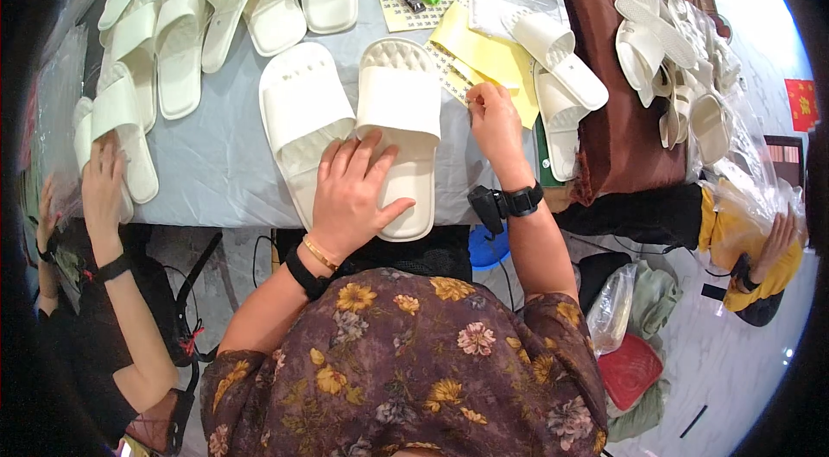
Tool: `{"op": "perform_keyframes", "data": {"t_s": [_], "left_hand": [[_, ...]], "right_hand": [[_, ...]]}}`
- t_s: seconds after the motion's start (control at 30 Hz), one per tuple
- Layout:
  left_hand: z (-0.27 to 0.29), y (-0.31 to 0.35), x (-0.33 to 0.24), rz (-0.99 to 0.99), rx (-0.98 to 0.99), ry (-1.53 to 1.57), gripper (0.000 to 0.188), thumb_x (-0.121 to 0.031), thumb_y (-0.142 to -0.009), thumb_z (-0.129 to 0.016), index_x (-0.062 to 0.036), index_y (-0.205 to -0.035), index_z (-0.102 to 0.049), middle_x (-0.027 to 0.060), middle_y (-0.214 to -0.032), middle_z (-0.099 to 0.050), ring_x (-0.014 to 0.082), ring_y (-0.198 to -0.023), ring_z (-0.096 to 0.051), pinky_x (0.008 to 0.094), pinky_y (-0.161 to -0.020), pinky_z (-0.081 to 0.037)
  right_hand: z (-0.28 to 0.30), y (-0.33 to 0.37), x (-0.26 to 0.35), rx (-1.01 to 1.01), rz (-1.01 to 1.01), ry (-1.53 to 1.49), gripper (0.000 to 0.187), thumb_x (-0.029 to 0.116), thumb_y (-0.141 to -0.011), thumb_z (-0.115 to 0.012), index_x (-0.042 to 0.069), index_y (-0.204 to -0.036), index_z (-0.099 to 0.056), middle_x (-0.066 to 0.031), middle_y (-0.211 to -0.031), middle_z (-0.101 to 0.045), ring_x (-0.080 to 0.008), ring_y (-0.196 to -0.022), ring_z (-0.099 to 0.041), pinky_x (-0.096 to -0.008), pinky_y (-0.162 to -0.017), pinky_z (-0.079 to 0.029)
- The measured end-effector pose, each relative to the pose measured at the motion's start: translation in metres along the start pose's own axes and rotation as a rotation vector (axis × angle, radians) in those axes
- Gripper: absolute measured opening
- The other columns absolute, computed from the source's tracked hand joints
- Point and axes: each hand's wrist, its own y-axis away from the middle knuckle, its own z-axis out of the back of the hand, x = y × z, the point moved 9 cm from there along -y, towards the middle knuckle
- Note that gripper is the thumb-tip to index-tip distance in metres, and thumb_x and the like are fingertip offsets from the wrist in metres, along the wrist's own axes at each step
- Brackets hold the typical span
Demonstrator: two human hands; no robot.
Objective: Inspect white sandals for defects, sort them on a table, and pack them into plastic bags as part of a manufacturing quality control process.
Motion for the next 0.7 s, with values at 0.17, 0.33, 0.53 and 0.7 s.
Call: {"op": "perform_keyframes", "data": {"t_s": [0.17, 0.33, 0.53, 0.7], "left_hand": [[-0.0003, 0.0007, 0.0005, 0.005, 0.004, -0.006, 0.066, -0.048, -0.076, -0.074, -0.0079, -0.126, -0.061, 0.0131, -0.136, -0.052, 0.0325, -0.123, -0.048, 0.0488, -0.111, -0.031], [-0.0025, 0.0019, 0.0022, 0.017, 0.017, 0.006, 0.066, -0.050, -0.078, -0.072, -0.0088, -0.128, -0.062, 0.0136, -0.137, -0.052, 0.0345, -0.125, -0.047, 0.0499, -0.112, -0.030], [-0.0023, 0.0019, 0.0024, 0.020, 0.016, -0.005, 0.066, -0.052, -0.078, -0.071, -0.0087, -0.127, -0.062, 0.0137, -0.137, -0.052, 0.0347, -0.125, -0.047, 0.0496, -0.112, -0.030], [0.0008, 0.0003, -0.0006, -0.007, -0.003, -0.004, 0.066, -0.048, -0.076, -0.074, -0.0081, -0.126, -0.061, 0.0138, -0.135, -0.052, 0.0319, -0.123, -0.048, 0.0488, -0.111, -0.031]], "right_hand": [[-0.0031, -0.0002, -0.0002, 0.016, 0.014, 0.081, 0.010, 0.004, -0.088, -0.063, 0.007, -0.097, -0.063, -0.0152, -0.098, -0.062, -0.0355, -0.086, -0.064, -0.0419, -0.076, -0.052], [-0.0005, 0.0012, -0.0013, -0.010, -0.003, 0.025, 0.010, 0.004, -0.088, -0.063, 0.008, -0.097, -0.063, -0.0149, -0.098, -0.061, -0.0362, -0.086, -0.063, -0.0428, -0.076, -0.051], [-0.0027, -0.0005, 0.0002, 0.012, 0.016, 0.056, 0.009, 0.004, -0.088, -0.063, 0.007, -0.097, -0.062, -0.0151, -0.098, -0.061, -0.0356, -0.088, -0.063, -0.0423, -0.077, -0.051], [-0.0019, 0.0014, -0.0035, -0.005, -0.002, 0.020, 0.010, 0.003, -0.088, -0.062, 0.007, -0.097, -0.062, -0.0152, -0.098, -0.061, -0.0354, -0.089, -0.064, -0.0419, -0.077, -0.051]]}}
